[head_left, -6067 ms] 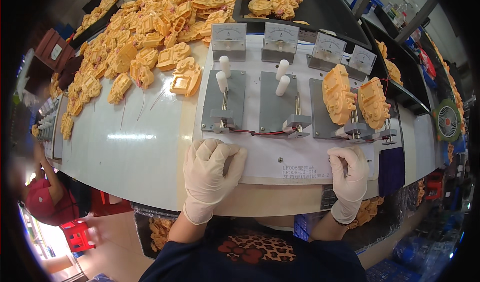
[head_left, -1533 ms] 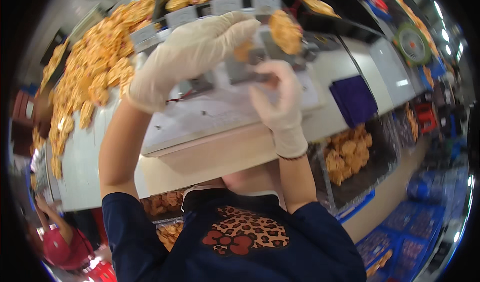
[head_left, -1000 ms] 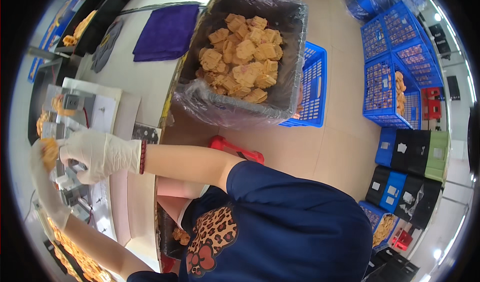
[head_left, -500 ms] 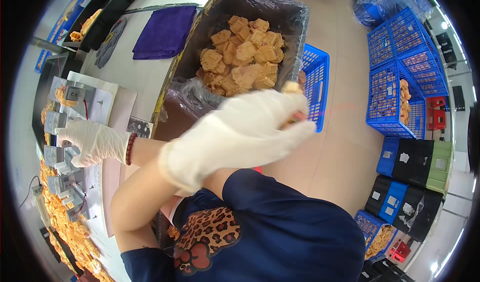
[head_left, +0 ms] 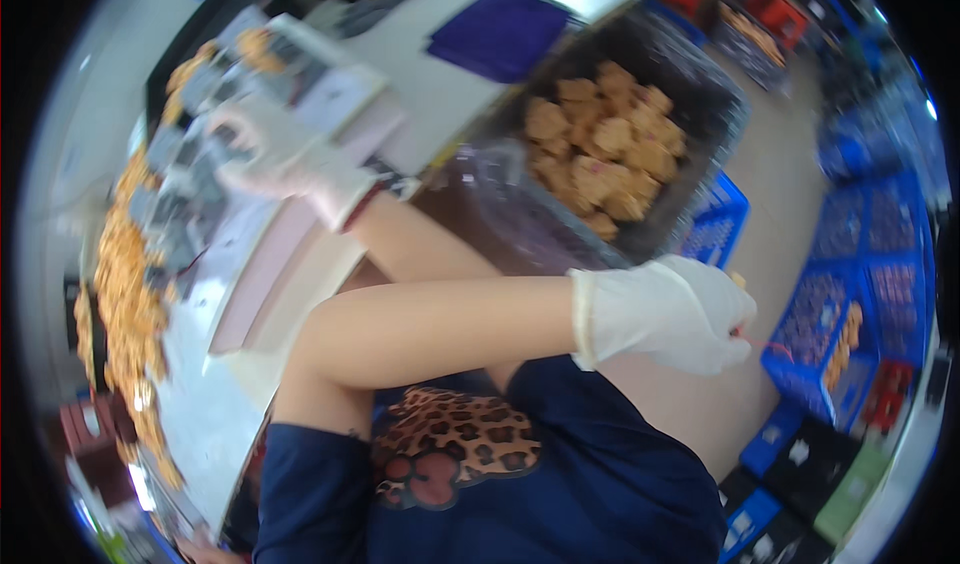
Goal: Testing individual plastic components using a specialized electrical testing fixture with needle probes and analog meters.
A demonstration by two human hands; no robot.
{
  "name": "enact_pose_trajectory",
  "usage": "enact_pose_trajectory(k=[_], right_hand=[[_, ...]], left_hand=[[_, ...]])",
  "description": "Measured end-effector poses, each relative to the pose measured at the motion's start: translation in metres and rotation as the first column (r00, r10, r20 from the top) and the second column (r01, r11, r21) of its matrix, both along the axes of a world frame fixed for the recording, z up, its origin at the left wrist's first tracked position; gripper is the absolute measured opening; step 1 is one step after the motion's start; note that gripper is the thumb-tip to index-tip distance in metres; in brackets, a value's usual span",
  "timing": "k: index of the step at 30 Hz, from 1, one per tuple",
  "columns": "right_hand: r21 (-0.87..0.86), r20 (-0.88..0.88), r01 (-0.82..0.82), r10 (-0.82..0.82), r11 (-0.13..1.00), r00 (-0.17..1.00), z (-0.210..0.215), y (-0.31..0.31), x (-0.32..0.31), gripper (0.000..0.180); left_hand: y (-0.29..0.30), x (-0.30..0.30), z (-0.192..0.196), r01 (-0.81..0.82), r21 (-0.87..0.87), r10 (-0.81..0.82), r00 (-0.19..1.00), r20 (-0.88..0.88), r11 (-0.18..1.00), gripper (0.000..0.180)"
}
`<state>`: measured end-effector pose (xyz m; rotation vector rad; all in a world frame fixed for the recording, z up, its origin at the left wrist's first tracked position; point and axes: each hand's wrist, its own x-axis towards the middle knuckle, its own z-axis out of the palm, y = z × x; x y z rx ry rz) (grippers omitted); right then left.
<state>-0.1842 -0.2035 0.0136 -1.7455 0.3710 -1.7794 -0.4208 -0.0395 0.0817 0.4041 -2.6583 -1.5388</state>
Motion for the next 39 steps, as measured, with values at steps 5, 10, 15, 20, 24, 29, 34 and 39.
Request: enact_pose_trajectory(k=[5, 10, 15, 20, 24, 29, 34, 39], right_hand=[[0.137, -0.135, -0.120, 0.139, 0.983, 0.981, 0.012, -0.003, -0.020, 0.038], [0.274, -0.217, -0.105, 0.168, 0.956, 0.962, 0.017, 0.008, -0.022, 0.031], [0.251, -0.219, -0.136, 0.193, 0.958, 0.956, 0.018, 0.018, -0.045, 0.037], [0.168, -0.221, -0.251, 0.284, 0.953, 0.933, -0.002, -0.018, -0.056, 0.039], [0.160, -0.248, -0.234, 0.269, 0.959, 0.931, -0.001, -0.019, -0.050, 0.038], [0.171, -0.345, -0.067, 0.124, 0.983, 0.931, 0.005, -0.020, -0.051, 0.038], [0.198, -0.281, 0.021, 0.037, 0.980, 0.959, 0.011, 0.005, -0.031, 0.028], [0.278, -0.146, -0.057, 0.100, 0.959, 0.984, 0.008, 0.012, -0.026, 0.029]], left_hand=[[-0.012, 0.028, 0.000, 0.041, -0.035, -0.041, 0.999, -0.011, 0.999, 0.035], [-0.010, 0.074, 0.006, -0.153, 0.186, 0.195, 0.952, -0.235, 0.971, 0.035], [0.017, 0.229, -0.002, -0.133, 0.662, 0.561, 0.667, -0.490, 0.737, 0.038], [0.205, 0.407, -0.091, -0.432, 0.848, 0.916, -0.105, -0.387, 0.308, 0.015], [0.351, 0.444, -0.134, -0.530, 0.670, 0.788, -0.600, 0.137, -0.520, 0.023], [0.374, 0.448, -0.200, -0.342, 0.848, 0.639, -0.769, -0.005, -0.405, 0.023], [0.301, 0.458, -0.135, -0.334, 0.904, 0.664, -0.616, -0.423, 0.267, 0.034], [0.200, 0.483, -0.028, -0.581, 0.786, 0.655, -0.511, -0.556, 0.214, 0.024]])
